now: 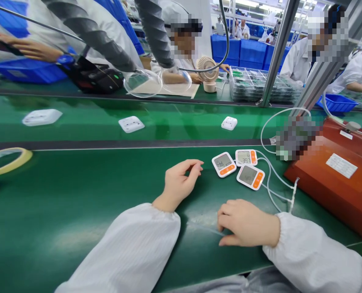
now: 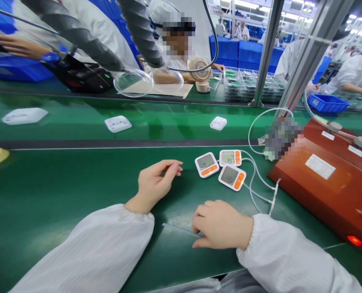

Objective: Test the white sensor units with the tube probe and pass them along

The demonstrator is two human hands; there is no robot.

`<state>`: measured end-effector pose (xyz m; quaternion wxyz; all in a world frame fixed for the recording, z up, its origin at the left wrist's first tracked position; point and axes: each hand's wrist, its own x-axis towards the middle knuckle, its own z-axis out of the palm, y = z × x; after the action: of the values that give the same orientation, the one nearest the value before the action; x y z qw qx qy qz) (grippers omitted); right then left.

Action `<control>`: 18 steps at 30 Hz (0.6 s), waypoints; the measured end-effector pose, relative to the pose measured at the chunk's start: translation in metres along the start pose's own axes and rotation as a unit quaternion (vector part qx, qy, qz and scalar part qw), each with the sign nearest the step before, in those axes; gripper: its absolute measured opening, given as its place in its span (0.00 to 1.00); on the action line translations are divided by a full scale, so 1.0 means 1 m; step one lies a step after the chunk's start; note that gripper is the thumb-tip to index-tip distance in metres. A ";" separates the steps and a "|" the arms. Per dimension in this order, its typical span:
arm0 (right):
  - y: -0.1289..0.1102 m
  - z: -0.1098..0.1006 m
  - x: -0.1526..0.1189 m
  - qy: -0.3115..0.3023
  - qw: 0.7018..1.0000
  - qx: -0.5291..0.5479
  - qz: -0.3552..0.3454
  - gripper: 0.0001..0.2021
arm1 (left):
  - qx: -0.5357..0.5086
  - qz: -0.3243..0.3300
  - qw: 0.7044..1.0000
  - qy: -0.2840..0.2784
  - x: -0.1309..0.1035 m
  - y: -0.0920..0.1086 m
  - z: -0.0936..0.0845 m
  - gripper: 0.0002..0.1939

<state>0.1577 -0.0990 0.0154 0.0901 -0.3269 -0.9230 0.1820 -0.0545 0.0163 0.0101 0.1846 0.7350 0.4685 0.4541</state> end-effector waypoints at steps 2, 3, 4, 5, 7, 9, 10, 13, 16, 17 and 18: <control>0.004 -0.001 0.000 -0.012 1.000 0.017 -0.003 0.10 | 0.031 0.009 0.999 0.004 0.002 -0.007 -0.004 0.14; 0.007 -0.002 0.000 -0.011 1.000 0.025 0.000 0.07 | 0.047 0.010 0.999 0.009 0.003 -0.012 -0.007 0.14; 0.009 -0.004 0.000 -0.007 0.999 0.034 0.007 0.05 | 0.064 0.004 0.998 0.016 0.003 -0.017 -0.010 0.15; 0.011 -0.006 -0.001 0.001 0.999 0.043 0.017 0.03 | 0.080 -0.012 0.996 0.026 0.004 -0.023 -0.014 0.16; 0.014 -0.010 -0.002 0.024 0.997 0.062 0.046 0.02 | 0.116 -0.074 0.989 0.046 0.004 -0.036 -0.025 0.17; 0.015 -0.011 -0.003 0.049 0.993 0.078 0.074 0.11 | 0.155 -0.149 0.975 0.064 0.004 -0.049 -0.041 0.16; 0.014 -0.012 -0.004 0.058 0.991 0.084 0.084 0.16 | 0.171 -0.172 0.967 0.072 0.004 -0.055 -0.052 0.16; 0.013 -0.010 -0.006 0.067 0.987 0.106 0.096 0.31 | 0.213 -0.201 0.951 0.100 0.006 -0.075 -0.092 0.12; 0.014 -0.007 -0.007 0.079 0.985 0.137 0.073 0.39 | 0.290 -0.206 0.921 0.160 0.007 -0.097 -0.138 0.07; 0.016 -0.005 -0.007 0.090 0.984 0.140 0.060 0.39 | 0.312 -0.212 0.908 0.184 0.006 -0.103 -0.153 0.06; 0.017 -0.003 -0.007 0.102 0.984 0.137 0.048 0.38 | 0.330 -0.214 0.898 0.198 0.004 -0.107 -0.167 0.07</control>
<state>0.1738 -0.0900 0.0113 0.2194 -0.3723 -0.8583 0.2769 -0.2496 0.0465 0.0241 -0.0723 0.5302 0.7644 0.3595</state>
